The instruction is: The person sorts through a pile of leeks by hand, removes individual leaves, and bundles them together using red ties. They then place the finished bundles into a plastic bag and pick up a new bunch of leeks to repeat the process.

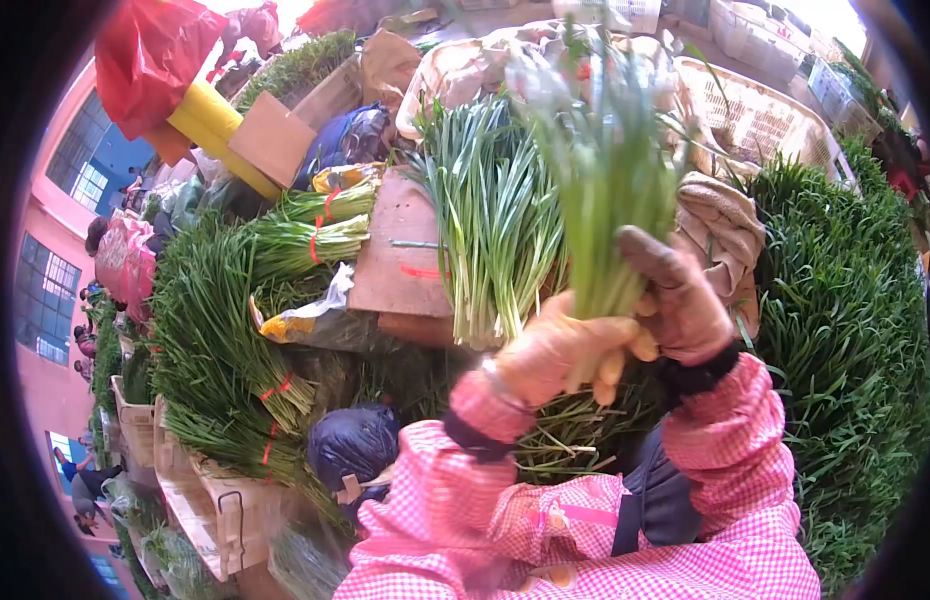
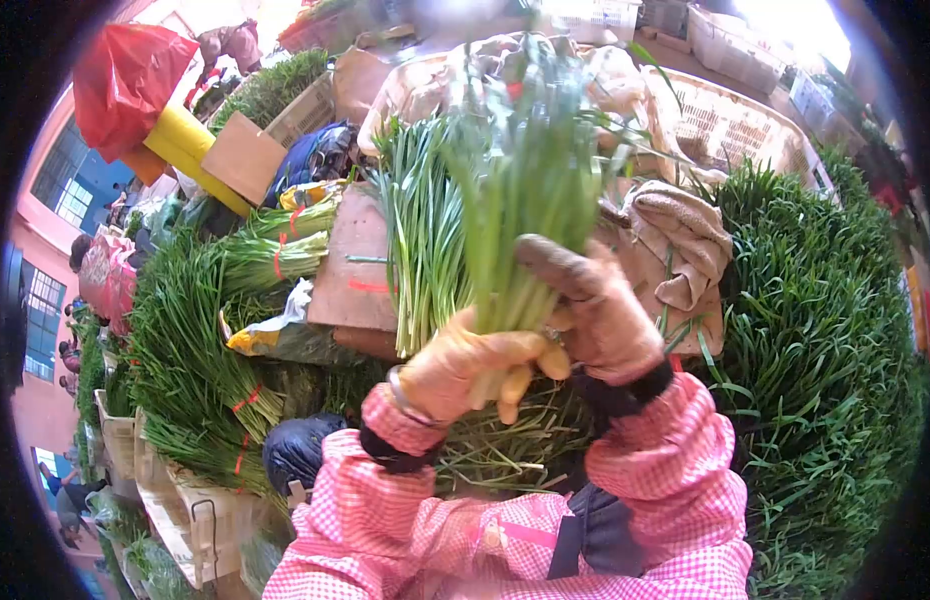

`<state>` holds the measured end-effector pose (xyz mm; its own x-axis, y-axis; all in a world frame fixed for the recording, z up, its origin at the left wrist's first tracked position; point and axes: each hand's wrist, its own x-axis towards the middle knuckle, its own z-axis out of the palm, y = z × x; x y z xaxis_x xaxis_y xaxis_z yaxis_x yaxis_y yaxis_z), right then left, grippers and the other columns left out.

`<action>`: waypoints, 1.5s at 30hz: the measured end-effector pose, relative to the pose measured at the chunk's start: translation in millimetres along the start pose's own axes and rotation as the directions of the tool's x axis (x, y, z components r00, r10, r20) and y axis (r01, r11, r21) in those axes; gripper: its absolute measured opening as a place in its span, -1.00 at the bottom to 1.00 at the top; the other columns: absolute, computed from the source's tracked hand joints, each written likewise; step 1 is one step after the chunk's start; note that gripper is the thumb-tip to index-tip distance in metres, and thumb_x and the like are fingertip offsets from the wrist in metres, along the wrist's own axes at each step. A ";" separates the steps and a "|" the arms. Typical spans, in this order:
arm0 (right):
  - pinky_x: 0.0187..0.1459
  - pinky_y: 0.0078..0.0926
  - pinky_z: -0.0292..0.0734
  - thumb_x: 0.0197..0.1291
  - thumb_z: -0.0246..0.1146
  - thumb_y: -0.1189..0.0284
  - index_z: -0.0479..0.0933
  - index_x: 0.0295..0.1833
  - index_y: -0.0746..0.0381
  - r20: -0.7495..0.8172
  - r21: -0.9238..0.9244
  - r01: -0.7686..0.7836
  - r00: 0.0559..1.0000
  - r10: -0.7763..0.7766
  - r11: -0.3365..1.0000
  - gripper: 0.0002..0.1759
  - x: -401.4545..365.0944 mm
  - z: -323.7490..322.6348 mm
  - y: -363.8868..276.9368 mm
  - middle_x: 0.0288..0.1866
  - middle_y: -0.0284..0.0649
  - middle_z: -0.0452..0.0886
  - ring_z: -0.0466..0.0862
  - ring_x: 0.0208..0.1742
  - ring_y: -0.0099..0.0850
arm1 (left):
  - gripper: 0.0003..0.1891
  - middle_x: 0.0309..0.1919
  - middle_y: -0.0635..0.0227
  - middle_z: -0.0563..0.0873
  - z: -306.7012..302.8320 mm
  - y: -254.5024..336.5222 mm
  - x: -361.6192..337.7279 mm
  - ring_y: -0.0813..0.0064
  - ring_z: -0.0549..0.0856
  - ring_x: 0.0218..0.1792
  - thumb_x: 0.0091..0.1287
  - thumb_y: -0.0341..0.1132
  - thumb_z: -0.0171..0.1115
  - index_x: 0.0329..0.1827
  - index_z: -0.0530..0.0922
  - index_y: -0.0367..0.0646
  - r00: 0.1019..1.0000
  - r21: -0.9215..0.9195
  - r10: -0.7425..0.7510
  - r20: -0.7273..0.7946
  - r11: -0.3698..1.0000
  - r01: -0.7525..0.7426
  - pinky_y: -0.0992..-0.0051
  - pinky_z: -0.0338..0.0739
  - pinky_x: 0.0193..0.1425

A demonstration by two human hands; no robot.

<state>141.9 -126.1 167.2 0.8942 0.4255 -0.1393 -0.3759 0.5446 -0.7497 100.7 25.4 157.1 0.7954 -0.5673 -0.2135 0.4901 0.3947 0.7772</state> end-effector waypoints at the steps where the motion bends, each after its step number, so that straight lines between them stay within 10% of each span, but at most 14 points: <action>1: -0.20 -0.49 0.60 0.20 0.23 0.38 0.47 0.06 0.28 0.101 0.009 -0.012 0.995 0.011 1.000 -0.66 12.1 5.9 4.2 -0.18 -0.23 0.66 0.68 -0.26 -0.44 | -0.66 -0.32 0.20 0.67 -7.0 8.5 -6.3 0.55 0.61 -0.60 0.29 -0.32 0.17 0.07 0.41 -0.26 0.999 0.008 -0.008 -0.050 1.000 0.008 0.55 0.57 -0.58; 10: -0.37 -0.49 0.40 -0.19 0.50 0.02 0.46 -0.23 0.36 -0.161 -0.386 -0.205 0.975 0.153 0.899 -0.34 121.1 -21.8 141.3 -0.42 -0.28 0.51 0.48 -0.42 -0.48 | -0.62 -0.12 0.07 0.66 -131.4 -16.3 -33.4 0.15 0.71 -0.19 0.28 -0.35 0.21 0.13 0.41 -0.28 0.907 -0.161 -0.103 -0.409 0.986 0.040 0.18 0.66 -0.11; 21: -0.63 -0.61 0.41 -0.06 0.47 0.17 0.50 -0.28 0.25 -0.188 -0.487 -0.330 0.944 0.272 0.809 -0.58 110.9 -27.7 115.8 -0.56 -0.40 0.49 0.47 -0.66 -0.60 | -0.68 -0.28 0.27 0.67 -165.7 18.4 -51.3 0.47 0.68 -0.43 0.25 -0.27 0.29 -0.02 0.52 -0.28 0.772 0.369 -0.114 -0.625 0.828 0.422 0.53 0.59 -0.45; 28: -0.58 -0.69 0.43 0.02 0.43 0.42 0.51 -0.18 0.24 -0.228 -0.398 -0.485 0.874 0.428 0.778 -0.71 100.7 -20.4 112.0 -0.42 -0.38 0.57 0.54 -0.53 -0.63 | -0.63 -0.30 0.34 0.68 -192.1 -2.8 -39.4 0.55 0.66 -0.42 0.22 -0.34 0.31 0.06 0.48 -0.24 0.847 0.824 0.314 -0.429 0.521 0.224 0.52 0.58 -0.44; 40: -0.54 -0.48 0.49 0.12 0.30 0.40 0.55 -0.20 0.20 -0.142 -0.329 -0.417 0.909 0.392 0.847 -0.84 84.4 -16.0 106.3 -0.48 -0.27 0.61 0.65 -0.48 -0.40 | -0.47 -0.50 0.13 0.62 -185.9 39.3 -44.1 0.37 0.67 -0.62 0.25 0.03 0.23 -0.13 0.40 -0.37 0.766 0.571 -0.121 -0.631 0.596 0.564 0.53 0.57 -0.65; 41: -0.52 -0.43 0.48 0.11 0.30 0.39 0.54 -0.20 0.21 -0.119 -0.696 -0.211 0.976 0.180 0.686 -0.82 85.7 -22.7 112.3 -0.50 -0.21 0.60 0.64 -0.47 -0.32 | -0.45 -0.51 0.15 0.62 -187.5 41.6 -44.4 0.39 0.66 -0.63 0.26 0.06 0.21 -0.10 0.40 -0.36 0.761 0.569 -0.124 -0.637 0.590 0.573 0.52 0.56 -0.66; 43: -0.49 -0.34 0.48 0.10 0.30 0.36 0.53 -0.19 0.25 0.180 -0.983 0.175 0.973 -0.144 -0.050 -0.78 88.0 -30.2 116.7 -0.53 -0.08 0.57 0.63 -0.47 -0.17 | -0.42 -0.53 0.19 0.63 -187.6 39.7 -45.5 0.41 0.65 -0.64 0.27 0.12 0.16 -0.04 0.42 -0.33 0.733 0.601 -0.092 -0.673 0.510 0.616 0.51 0.53 -0.67; 45: -0.40 -0.25 0.48 0.08 0.29 0.34 0.52 -0.18 0.26 0.134 -0.980 0.113 0.983 -0.125 -0.164 -0.74 81.9 -24.1 108.6 -0.51 0.02 0.54 0.59 -0.42 -0.04 | -0.39 -0.55 0.23 0.63 -186.0 32.6 -42.8 0.43 0.63 -0.65 0.27 0.18 0.10 0.03 0.44 -0.27 0.693 0.647 -0.011 -0.721 0.347 0.678 0.49 0.50 -0.67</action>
<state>180.1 -49.5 58.7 0.8933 0.4474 0.0438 0.4011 -0.7493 -0.5270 149.0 197.0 81.5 0.8032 0.1234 -0.5828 0.4789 -0.7157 0.5084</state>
